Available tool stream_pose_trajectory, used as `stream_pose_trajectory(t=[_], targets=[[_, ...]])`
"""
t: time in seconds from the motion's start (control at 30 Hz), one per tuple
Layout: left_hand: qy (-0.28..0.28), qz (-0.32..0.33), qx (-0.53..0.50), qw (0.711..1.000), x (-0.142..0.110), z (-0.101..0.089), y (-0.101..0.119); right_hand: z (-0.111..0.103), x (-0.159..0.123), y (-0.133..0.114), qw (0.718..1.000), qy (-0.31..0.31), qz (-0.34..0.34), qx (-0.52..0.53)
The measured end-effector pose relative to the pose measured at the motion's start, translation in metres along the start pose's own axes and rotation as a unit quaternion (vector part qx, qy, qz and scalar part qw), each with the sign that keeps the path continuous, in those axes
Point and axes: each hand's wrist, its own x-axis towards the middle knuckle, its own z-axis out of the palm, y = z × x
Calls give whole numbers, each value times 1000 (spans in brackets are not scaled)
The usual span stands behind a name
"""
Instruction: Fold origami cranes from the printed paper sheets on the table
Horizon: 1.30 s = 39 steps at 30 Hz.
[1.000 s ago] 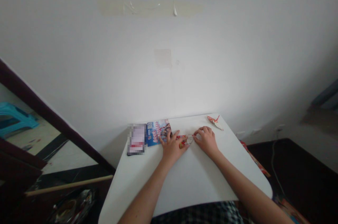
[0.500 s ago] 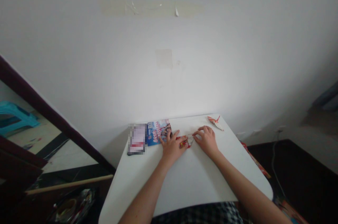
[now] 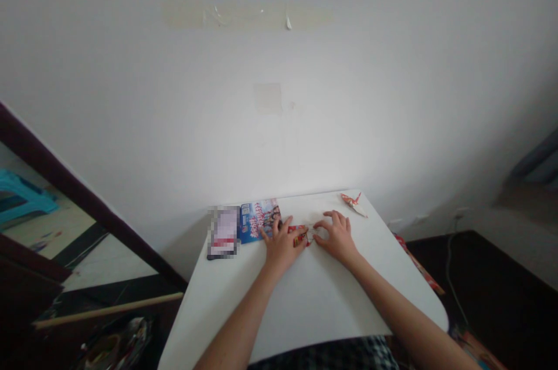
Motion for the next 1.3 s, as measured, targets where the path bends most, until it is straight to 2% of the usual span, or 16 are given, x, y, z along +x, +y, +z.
stream_pose_trajectory(t=[0.43,0.67,0.93,1.3], targets=[[-9,2,-6,1000,0,2,-3,1,5,3,1000,12,0,-12],[-45,-7,6,999,0,-3,-6,3,8,11,999,-36,17,-12],[-72,-19,23,997,-1,-9,-3,-5,9,8,996,-85,27,-4],[-40,-8,10,999,-2,-3,-6,-3,7,13,996,-90,-2,-12]])
